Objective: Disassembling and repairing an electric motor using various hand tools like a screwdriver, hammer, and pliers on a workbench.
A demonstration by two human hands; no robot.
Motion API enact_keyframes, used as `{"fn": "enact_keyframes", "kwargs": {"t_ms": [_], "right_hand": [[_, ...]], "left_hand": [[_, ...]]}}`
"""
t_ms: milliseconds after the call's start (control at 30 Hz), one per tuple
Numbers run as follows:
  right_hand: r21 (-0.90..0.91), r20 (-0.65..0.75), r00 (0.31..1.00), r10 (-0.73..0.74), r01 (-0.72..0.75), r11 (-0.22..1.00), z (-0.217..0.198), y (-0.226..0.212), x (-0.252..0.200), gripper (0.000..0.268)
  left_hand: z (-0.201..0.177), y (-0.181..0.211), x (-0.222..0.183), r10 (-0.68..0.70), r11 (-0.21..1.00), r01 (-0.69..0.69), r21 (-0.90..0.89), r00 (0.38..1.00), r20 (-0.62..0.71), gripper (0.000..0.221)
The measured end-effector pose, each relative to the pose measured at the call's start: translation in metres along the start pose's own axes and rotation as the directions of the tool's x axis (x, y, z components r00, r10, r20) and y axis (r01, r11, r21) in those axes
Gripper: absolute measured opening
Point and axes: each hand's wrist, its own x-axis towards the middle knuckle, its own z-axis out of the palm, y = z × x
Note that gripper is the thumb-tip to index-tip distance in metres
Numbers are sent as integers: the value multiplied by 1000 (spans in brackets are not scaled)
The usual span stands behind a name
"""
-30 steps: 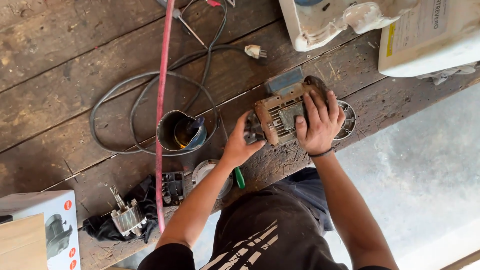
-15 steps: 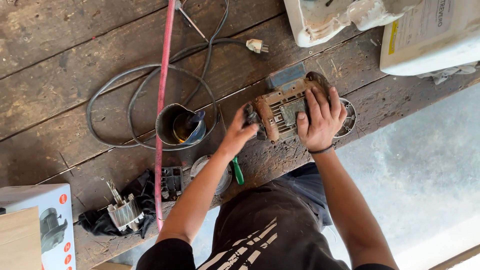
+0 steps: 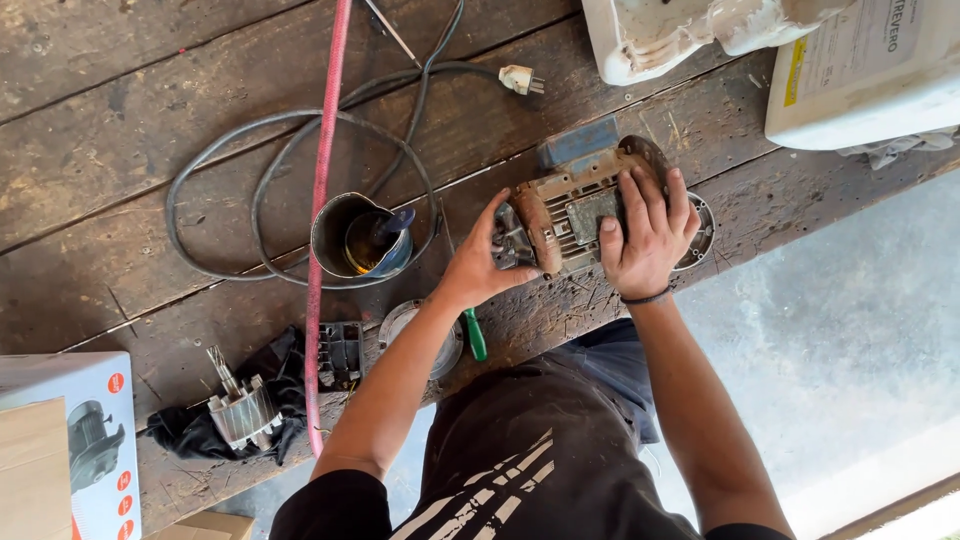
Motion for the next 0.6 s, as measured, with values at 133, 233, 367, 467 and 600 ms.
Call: {"fn": "enact_keyframes", "kwargs": {"t_ms": [133,233,367,467,600], "right_hand": [[9,2,1000,-4,4,1000,-3,0,1,57],[-5,13,1000,-7,7,1000,-3,1,4,56],[3,12,999,-43,43,999,-4,3,12,55],[36,29,998,-62,61,997,-4,14,18,56],[166,55,990,-127,117,979,-5,29,38,56]], "left_hand": [[-4,2,3,-32,999,32,-10,998,62,131],[-2,10,3,-90,995,94,-29,988,124,122],[3,4,4,-341,939,344,-8,935,100,125],[24,-26,-7,-323,901,335,-276,942,89,113],[59,-19,-10,-316,762,225,-608,948,-46,90]]}}
